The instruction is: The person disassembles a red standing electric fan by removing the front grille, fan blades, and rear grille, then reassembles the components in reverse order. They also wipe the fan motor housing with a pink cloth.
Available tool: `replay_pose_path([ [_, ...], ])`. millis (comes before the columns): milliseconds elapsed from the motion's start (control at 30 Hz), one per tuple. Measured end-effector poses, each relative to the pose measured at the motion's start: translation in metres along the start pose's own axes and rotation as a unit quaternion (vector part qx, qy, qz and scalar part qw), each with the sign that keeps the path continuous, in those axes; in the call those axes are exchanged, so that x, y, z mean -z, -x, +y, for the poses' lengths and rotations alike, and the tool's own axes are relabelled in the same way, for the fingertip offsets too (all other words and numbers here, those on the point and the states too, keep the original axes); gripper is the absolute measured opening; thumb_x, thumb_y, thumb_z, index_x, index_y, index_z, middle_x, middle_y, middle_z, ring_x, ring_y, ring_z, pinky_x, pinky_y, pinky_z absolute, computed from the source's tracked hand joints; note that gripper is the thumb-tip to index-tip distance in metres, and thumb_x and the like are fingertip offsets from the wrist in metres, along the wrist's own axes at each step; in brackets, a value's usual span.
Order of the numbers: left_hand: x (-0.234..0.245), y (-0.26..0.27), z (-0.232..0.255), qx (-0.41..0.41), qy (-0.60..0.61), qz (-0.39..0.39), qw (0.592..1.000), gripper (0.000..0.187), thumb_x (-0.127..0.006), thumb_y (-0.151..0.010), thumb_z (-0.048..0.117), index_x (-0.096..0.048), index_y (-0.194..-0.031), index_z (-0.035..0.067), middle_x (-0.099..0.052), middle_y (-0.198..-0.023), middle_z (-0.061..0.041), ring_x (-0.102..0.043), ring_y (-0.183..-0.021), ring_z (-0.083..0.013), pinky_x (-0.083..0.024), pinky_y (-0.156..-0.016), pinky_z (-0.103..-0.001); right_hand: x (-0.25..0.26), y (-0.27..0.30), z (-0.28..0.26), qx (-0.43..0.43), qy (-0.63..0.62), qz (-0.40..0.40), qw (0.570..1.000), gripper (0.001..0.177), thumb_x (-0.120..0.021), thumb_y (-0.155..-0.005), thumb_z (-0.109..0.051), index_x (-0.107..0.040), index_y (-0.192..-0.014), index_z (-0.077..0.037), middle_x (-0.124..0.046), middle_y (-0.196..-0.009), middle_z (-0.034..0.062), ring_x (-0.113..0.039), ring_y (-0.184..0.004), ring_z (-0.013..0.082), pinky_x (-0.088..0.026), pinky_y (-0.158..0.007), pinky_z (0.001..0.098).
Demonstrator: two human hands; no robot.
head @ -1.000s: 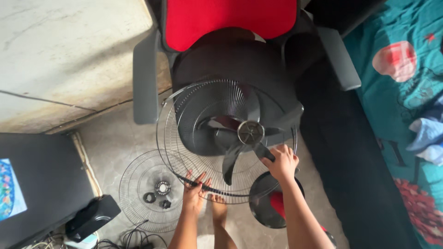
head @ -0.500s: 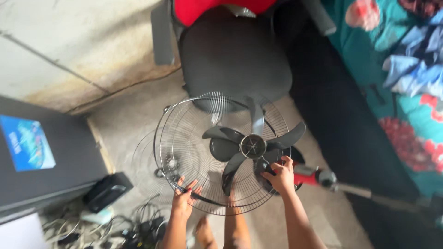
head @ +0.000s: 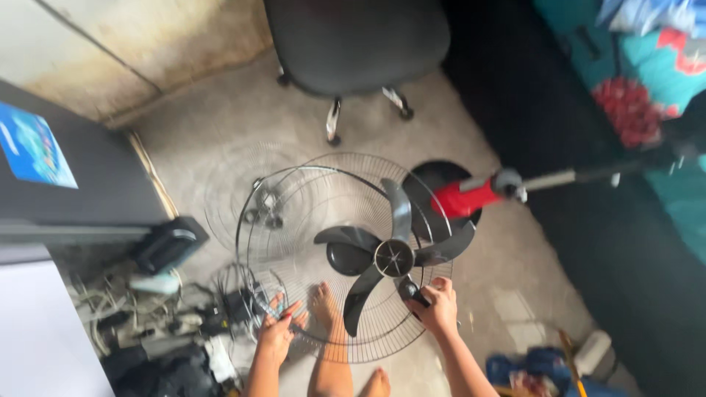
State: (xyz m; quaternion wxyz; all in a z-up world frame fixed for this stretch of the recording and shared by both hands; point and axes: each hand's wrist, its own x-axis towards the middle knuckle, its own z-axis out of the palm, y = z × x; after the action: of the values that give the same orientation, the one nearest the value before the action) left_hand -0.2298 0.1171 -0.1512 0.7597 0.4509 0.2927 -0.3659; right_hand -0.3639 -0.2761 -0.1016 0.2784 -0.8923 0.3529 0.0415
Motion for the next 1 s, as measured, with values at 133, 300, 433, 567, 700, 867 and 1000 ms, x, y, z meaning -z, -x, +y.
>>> replay_pose_path([
  [133, 0.025, 0.004, -0.086, 0.022, -0.029, 0.026, 0.999, 0.072, -0.053, -0.092, 0.0, -0.031, -0.156, 0.023, -0.065, -0.134, -0.02, -0.07, -0.107, -0.0397, -0.054, -0.083, -0.046, -0.023, 0.065, 0.08, -0.019, 0.016, -0.002, 1.0, 0.037, -0.094, -0.058, -0.036, -0.078, -0.081, -0.012, -0.058, -0.123, 0.0141, -0.057, -0.112, 0.036, -0.051, -0.09, 0.0449],
  [300, 0.06, -0.016, -0.185, 0.041, -0.003, -0.023, 0.999, 0.075, -0.054, -0.088, -0.006, -0.033, -0.154, 0.022, -0.065, -0.131, -0.023, -0.071, -0.1, -0.0377, -0.058, -0.08, -0.044, -0.065, 0.127, 0.179, -0.033, 0.034, 0.028, 0.998, 0.042, -0.093, -0.059, -0.038, -0.076, -0.082, -0.008, -0.06, -0.121, 0.0155, -0.06, -0.108, 0.0364, -0.053, -0.089, 0.0444],
  [433, 0.079, -0.066, -0.251, 0.082, -0.032, -0.022, 0.996, 0.075, -0.05, -0.086, -0.011, -0.038, -0.152, 0.022, -0.066, -0.128, -0.023, -0.072, -0.094, -0.0383, -0.058, -0.071, -0.039, -0.112, 0.153, 0.247, -0.071, 0.072, 0.033, 0.994, 0.046, -0.095, -0.057, -0.041, -0.078, -0.085, -0.008, -0.061, -0.116, 0.0175, -0.062, -0.106, 0.037, -0.054, -0.088, 0.0454],
  [567, 0.102, -0.123, -0.308, 0.068, -0.066, -0.045, 0.994, 0.076, -0.05, -0.084, -0.014, -0.04, -0.151, 0.02, -0.069, -0.126, -0.023, -0.071, -0.091, -0.0355, -0.059, -0.071, -0.039, -0.176, 0.162, 0.3, -0.108, 0.051, 0.063, 0.991, 0.046, -0.094, -0.06, -0.039, -0.078, -0.089, -0.007, -0.062, -0.118, 0.0181, -0.063, -0.104, 0.0364, -0.054, -0.086, 0.0448],
  [700, 0.127, -0.186, -0.32, 0.081, -0.059, -0.029, 0.995, 0.077, -0.048, -0.083, -0.016, -0.041, -0.15, 0.021, -0.068, -0.126, -0.02, -0.074, -0.106, -0.0261, -0.064, -0.083, -0.04, -0.237, 0.133, 0.33, -0.084, 0.057, 0.053, 0.993, 0.047, -0.094, -0.061, -0.038, -0.078, -0.091, -0.006, -0.066, -0.109, 0.0183, -0.065, -0.096, 0.0377, -0.055, -0.081, 0.0449],
  [867, 0.18, -0.241, -0.303, 0.088, -0.105, -0.023, 0.99, 0.073, -0.05, -0.088, -0.011, -0.039, -0.15, 0.026, -0.07, -0.127, -0.017, -0.072, -0.102, -0.0331, -0.056, -0.084, -0.038, -0.317, 0.091, 0.336, -0.109, 0.023, -0.017, 0.994, 0.046, -0.09, -0.071, -0.039, -0.075, -0.092, -0.002, -0.071, -0.097, 0.0174, -0.068, -0.089, 0.038, -0.055, -0.077, 0.045],
  [1000, 0.215, -0.271, -0.302, 0.085, -0.138, -0.004, 0.987, 0.071, -0.05, -0.089, -0.007, -0.039, -0.15, 0.028, -0.071, -0.129, -0.013, -0.071, -0.108, -0.0298, -0.052, -0.083, -0.038, -0.353, 0.072, 0.331, -0.065, 0.0, 0.01, 0.998, 0.048, -0.089, -0.07, -0.04, -0.076, -0.098, -0.004, -0.072, -0.095, 0.019, -0.068, -0.084, 0.0387, -0.055, -0.076, 0.0451],
])
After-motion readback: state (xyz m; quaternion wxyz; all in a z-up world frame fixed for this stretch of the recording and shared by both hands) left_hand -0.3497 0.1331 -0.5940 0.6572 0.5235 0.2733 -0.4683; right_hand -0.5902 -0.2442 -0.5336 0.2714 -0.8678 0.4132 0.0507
